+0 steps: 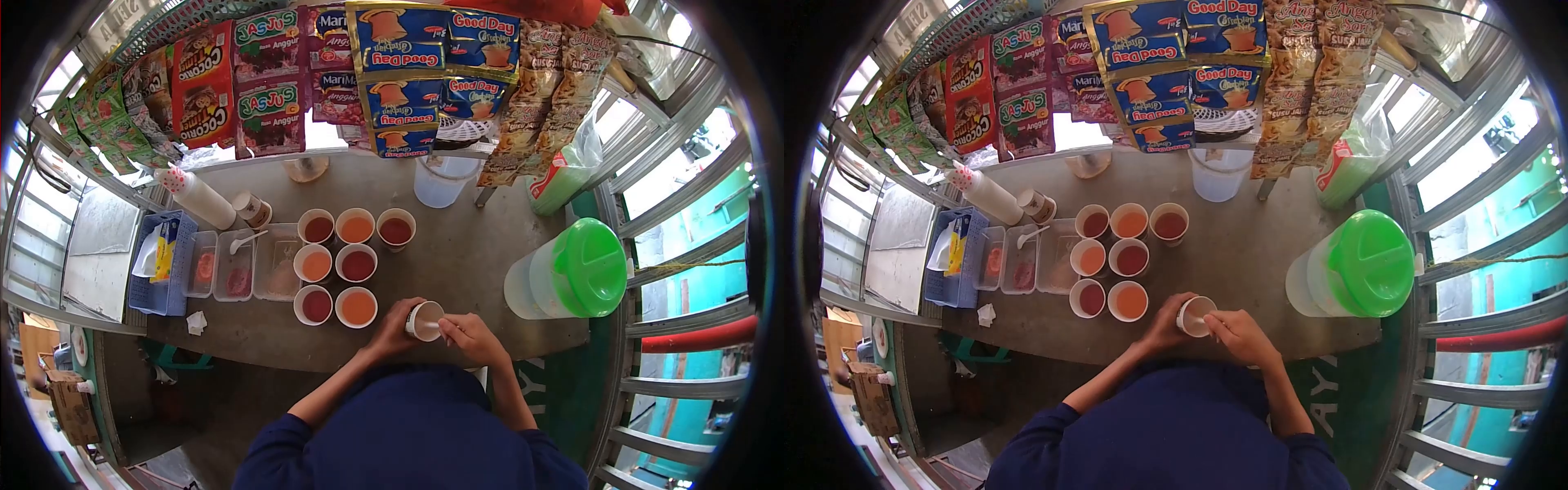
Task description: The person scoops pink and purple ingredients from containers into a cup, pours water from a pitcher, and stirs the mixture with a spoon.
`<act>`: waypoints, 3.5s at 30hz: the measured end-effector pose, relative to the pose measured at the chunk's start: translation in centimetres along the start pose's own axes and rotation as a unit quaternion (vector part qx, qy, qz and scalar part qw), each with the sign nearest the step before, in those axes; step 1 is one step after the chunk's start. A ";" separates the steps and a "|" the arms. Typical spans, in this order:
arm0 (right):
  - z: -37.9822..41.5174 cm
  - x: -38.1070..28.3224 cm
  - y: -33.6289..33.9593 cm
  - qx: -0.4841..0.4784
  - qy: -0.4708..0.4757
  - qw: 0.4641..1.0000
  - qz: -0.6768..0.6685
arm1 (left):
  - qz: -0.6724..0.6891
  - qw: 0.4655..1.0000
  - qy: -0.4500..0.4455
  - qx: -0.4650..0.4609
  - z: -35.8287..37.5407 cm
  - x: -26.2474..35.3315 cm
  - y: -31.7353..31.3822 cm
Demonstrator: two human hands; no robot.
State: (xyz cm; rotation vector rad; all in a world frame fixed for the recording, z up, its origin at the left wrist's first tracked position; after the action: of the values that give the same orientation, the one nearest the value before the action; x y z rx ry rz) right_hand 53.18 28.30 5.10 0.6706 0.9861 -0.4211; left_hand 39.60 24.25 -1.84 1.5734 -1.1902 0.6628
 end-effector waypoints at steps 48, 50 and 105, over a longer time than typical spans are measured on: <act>1.0 -0.5 1.0 0.161 0.081 0.982 0.049 | -0.034 0.998 -0.033 0.040 -1.1 -0.2 -0.3; 0.9 -0.4 0.5 0.151 0.069 0.986 -0.023 | -0.058 0.996 -0.055 0.045 -1.2 -0.1 -0.1; -0.3 -2.4 1.5 0.075 0.106 0.977 0.169 | -0.019 0.998 -0.014 0.055 -0.5 0.0 -0.5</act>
State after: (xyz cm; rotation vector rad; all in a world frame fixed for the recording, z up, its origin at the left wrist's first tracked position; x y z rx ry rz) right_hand 52.68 29.62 7.56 1.0182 1.0229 -0.1259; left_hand 40.14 24.67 -1.84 1.6972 -1.1577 0.6931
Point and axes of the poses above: each hand's wrist, its own z-axis away from the middle knuckle, its own y-axis out of the back of the hand, x = y × z, the point moved 7 cm from there along -z, towards the middle knuckle, and after that the axes turned 10 degrees about -y, right-handed, at the moved point
